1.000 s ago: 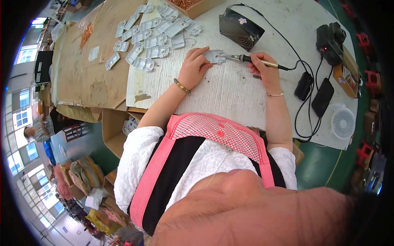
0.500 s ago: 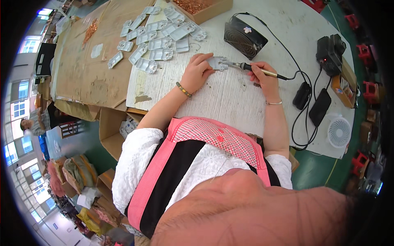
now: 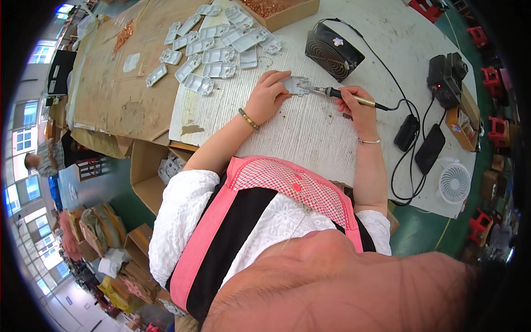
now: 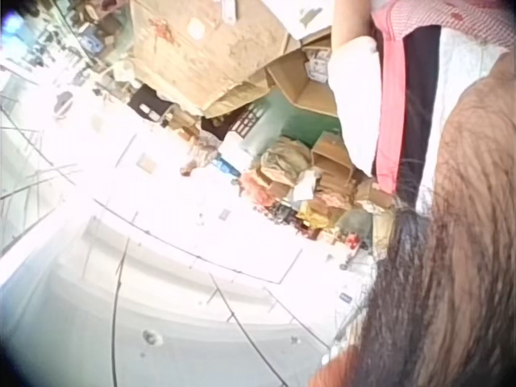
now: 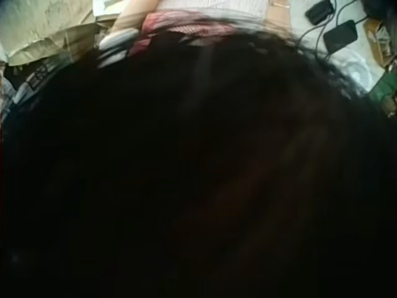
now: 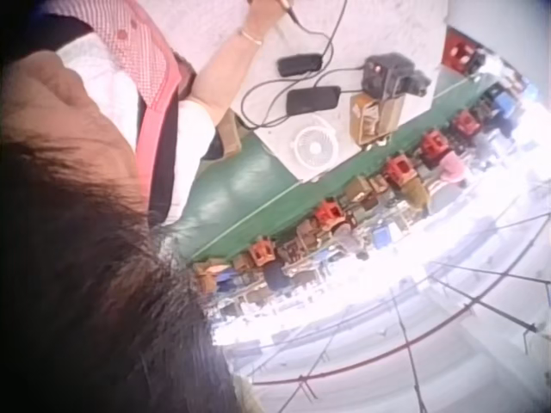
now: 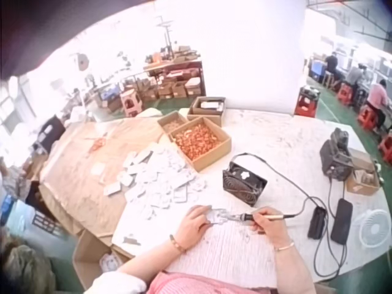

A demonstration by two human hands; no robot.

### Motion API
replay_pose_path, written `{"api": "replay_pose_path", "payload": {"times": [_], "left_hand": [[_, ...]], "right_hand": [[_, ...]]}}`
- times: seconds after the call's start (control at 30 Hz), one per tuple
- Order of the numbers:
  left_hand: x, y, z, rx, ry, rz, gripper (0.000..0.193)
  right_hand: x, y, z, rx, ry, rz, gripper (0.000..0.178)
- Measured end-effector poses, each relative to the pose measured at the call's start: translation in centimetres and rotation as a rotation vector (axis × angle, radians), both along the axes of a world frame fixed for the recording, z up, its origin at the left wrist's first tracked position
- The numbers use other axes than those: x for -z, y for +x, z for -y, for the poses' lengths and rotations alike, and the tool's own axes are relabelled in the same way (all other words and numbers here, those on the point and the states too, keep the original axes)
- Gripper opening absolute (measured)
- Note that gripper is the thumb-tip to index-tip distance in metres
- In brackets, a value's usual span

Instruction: Soldering small metal components onto white plastic parts at a factory workbench.

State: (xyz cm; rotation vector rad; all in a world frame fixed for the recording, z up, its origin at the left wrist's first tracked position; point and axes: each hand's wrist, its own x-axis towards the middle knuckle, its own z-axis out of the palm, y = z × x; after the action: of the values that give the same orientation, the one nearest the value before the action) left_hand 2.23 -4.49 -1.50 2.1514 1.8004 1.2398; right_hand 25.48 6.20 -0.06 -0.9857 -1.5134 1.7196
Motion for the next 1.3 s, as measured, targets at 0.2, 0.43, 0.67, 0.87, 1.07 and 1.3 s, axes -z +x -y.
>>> {"api": "replay_pose_path", "payload": {"times": [0.2, 0.43, 0.67, 0.87, 1.07, 1.3], "left_hand": [[0.1, 0.0, 0.0, -0.001, 0.004, -0.015, 0.015], [-0.1, 0.1, 0.1, -0.003, -0.011, -0.011, 0.016], [-1.1, -2.8, -1.2, -0.19, -0.064, -0.117, 0.024], [-0.4, -8.0, -4.0, -0.701, 0.038, -0.24, 0.028], [-0.3, -8.3, -3.0, -0.55, 0.071, -0.156, 0.011], [-0.5, -3.5, 0.9, -0.112, -0.02, 0.064, 0.011]], "right_hand": [[0.0, -0.1, 0.0, -0.011, 0.01, 0.017, 0.019], [0.2, 0.0, 0.1, -0.032, 0.013, 0.025, 0.018], [1.1, 0.4, -0.7, 0.121, -0.098, -0.27, 0.018], [1.0, 0.3, -0.7, 0.11, -0.111, -0.272, 0.019], [0.7, 0.4, -0.5, 0.123, -0.145, -0.275, 0.019], [1.0, 0.5, -0.8, 0.135, -0.139, -0.319, 0.021]]}}
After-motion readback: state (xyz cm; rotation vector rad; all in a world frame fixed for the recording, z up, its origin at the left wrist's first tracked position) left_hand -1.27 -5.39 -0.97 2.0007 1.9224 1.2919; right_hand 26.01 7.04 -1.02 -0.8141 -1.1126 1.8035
